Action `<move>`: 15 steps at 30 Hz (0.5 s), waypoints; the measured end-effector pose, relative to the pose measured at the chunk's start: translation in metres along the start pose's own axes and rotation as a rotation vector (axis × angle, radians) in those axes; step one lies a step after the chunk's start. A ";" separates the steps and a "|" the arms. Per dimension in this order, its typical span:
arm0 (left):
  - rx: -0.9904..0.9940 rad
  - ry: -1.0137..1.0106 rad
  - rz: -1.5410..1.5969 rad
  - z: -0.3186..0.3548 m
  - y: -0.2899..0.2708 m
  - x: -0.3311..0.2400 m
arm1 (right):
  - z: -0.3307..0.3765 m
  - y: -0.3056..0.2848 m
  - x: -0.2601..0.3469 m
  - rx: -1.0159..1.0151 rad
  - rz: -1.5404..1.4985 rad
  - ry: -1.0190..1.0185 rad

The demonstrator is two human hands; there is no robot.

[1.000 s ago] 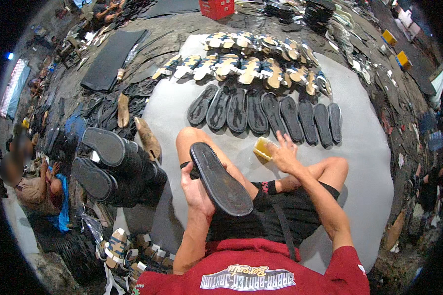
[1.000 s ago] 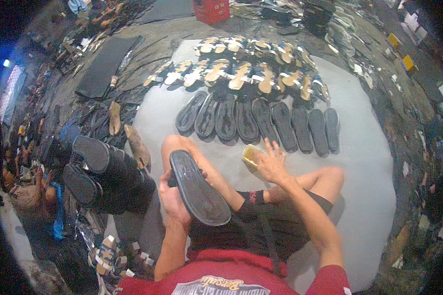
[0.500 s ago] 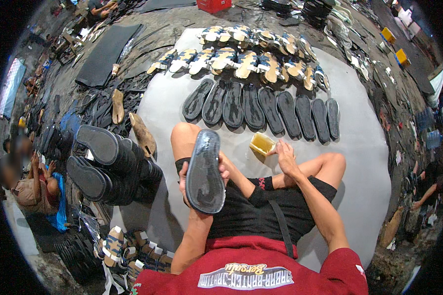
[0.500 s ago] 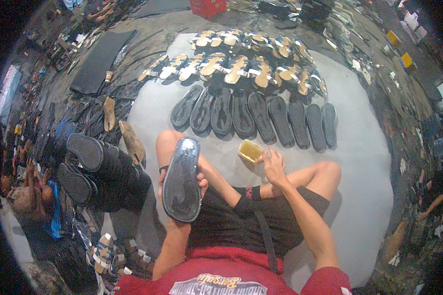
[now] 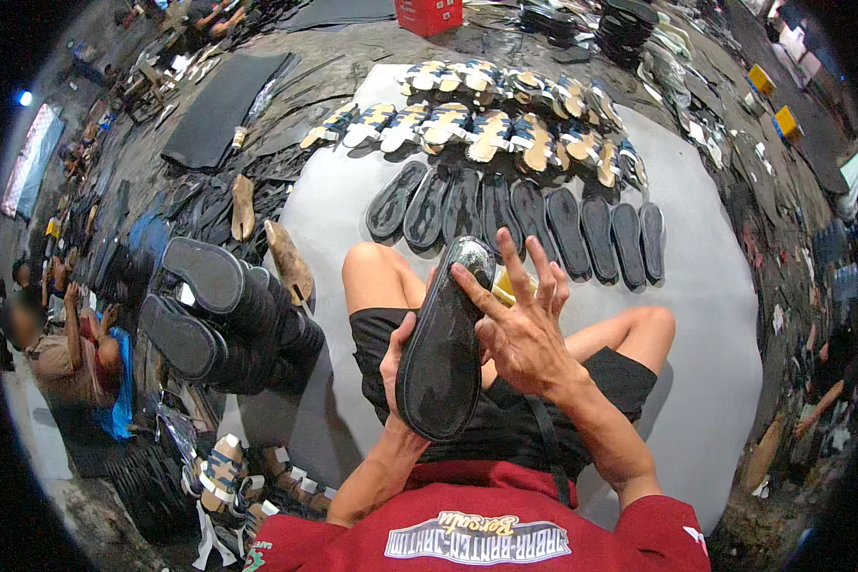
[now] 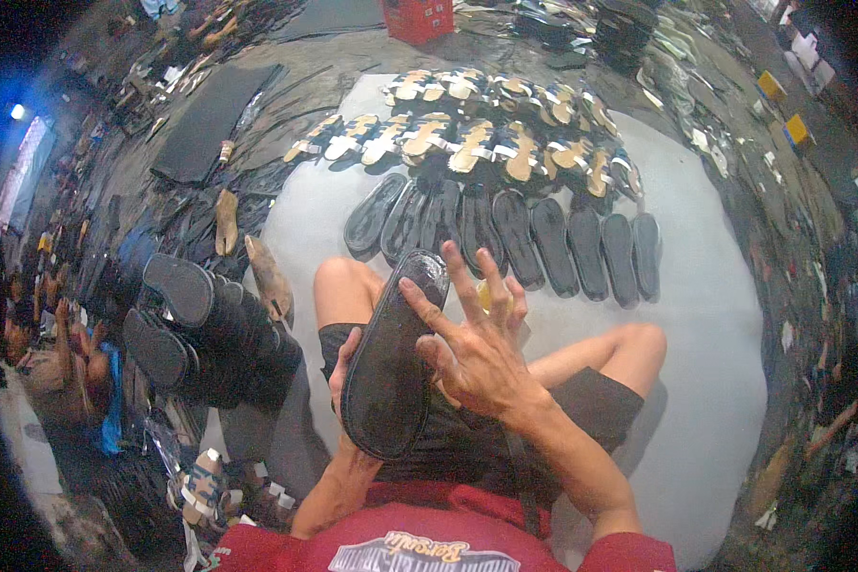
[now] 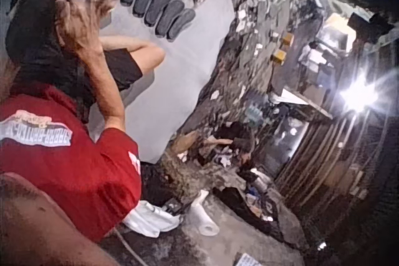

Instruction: The person sits on the floor and repeatedly applies a yellow substance from a small container onto black shoe soles using a sponge. They handle multiple soles one at a time, rubbing the substance across the surface before placing each treated sole back into a pile.

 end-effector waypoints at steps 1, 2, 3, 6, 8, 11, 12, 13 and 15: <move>-0.016 0.010 0.007 0.000 -0.001 -0.001 | 0.003 -0.001 0.005 0.032 -0.035 -0.010; -0.028 0.020 0.008 -0.003 -0.002 -0.004 | 0.012 0.000 0.013 0.076 -0.028 -0.042; -0.041 0.029 0.008 -0.005 -0.004 -0.007 | 0.024 0.002 0.022 0.120 -0.021 -0.074; 0.061 -0.036 -0.090 -0.005 -0.008 -0.015 | 0.028 -0.008 0.025 0.076 -0.042 -0.125; 0.098 -0.073 -0.052 -0.001 -0.006 -0.012 | 0.005 -0.021 0.006 -0.007 -0.057 -0.012; -0.040 -0.055 -0.191 0.004 -0.002 -0.005 | -0.009 -0.009 -0.013 0.077 0.026 -0.002; -0.032 -0.075 -0.199 0.003 -0.001 -0.006 | -0.011 -0.007 -0.014 0.098 0.047 -0.004; -0.031 -0.094 -0.209 0.004 0.000 -0.009 | -0.008 -0.005 -0.013 0.129 0.081 -0.007; -0.025 -0.119 -0.225 0.003 -0.002 -0.014 | -0.005 -0.002 -0.012 0.140 0.071 -0.017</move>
Point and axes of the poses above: each hand's wrist, its own z-axis away from the middle knuckle, its own y-axis out of the palm, x = y × z, the point moved 3 cm from there along -z, towards the middle knuckle, and after that the axes turned 1 degree about x, right-handed, at the moved point
